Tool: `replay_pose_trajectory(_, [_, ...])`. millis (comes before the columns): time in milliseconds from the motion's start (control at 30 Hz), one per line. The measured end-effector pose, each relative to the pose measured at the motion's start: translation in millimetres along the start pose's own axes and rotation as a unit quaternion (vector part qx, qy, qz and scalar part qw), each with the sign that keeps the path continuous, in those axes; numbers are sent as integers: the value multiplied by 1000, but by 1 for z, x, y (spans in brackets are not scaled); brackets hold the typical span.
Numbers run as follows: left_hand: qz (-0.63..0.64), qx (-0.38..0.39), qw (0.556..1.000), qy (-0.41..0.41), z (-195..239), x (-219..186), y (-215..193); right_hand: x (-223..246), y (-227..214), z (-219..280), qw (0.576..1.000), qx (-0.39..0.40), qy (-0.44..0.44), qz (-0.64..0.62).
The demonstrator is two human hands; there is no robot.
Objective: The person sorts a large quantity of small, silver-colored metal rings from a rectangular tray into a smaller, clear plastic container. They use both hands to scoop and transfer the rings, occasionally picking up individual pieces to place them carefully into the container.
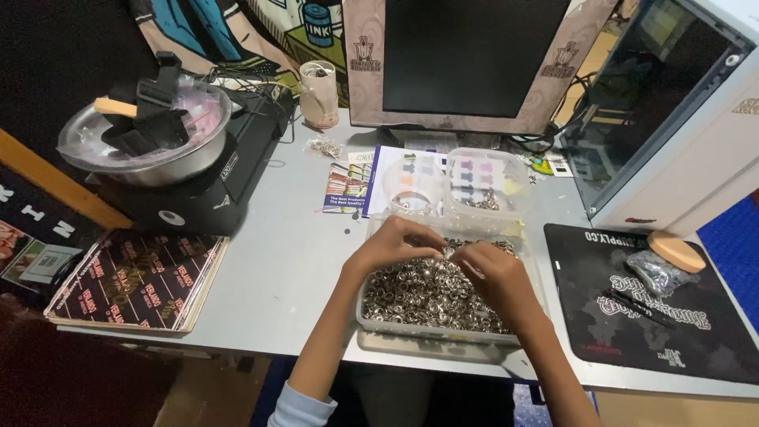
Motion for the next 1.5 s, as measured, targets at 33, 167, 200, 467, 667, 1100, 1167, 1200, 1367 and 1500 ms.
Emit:
replay_pose_trajectory(33, [1, 0, 1000, 0, -1, 1, 1, 1, 0, 0, 1000, 0, 0, 1])
replay_pose_trajectory(167, [29, 14, 999, 3, -2, 4, 4, 3, 3, 1, 999, -11, -33, 26])
replay_pose_trajectory(200, [32, 14, 999, 1, -2, 3, 3, 3, 4, 1, 999, -12, -38, 29])
replay_pose_trajectory(467, [71, -41, 996, 26, -5, 21, 0, 1, 7, 0, 998, -12, -10, 69])
replay_pose_trajectory(667, [-68, -274, 951, 124, -5, 37, -26, -7, 13, 2, 994, 87, 12, 73])
replay_pose_trajectory(1100, [-322, -222, 920, -39, -7, 31, -34, -12, 24, 1, 954, 279, 55, 94])
replay_pose_trajectory(1167, [-280, -218, 930, -98, -2, 17, -33, -10, 22, 1, 952, 285, 61, 93])
replay_pose_trajectory(1200, [-239, -215, 934, -154, 0, 11, -33, -9, 20, 0, 951, 288, 67, 94])
replay_pose_trajectory(1367, [-131, -282, 947, -84, -16, 49, -59, -6, 16, -2, 944, 309, 76, 86])
replay_pose_trajectory(1500, [-138, -296, 945, -33, -40, 80, -85, -2, 11, -4, 942, 316, 83, 77])
Point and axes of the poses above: each hand's wrist, its own z-axis away from the middle knuckle, its own y-axis out of the palm, x = y × z, the point moved 3 cm from there along -z, towards the middle knuckle, and after that the axes turned 10 degrees about x, right-handed, at the moved point
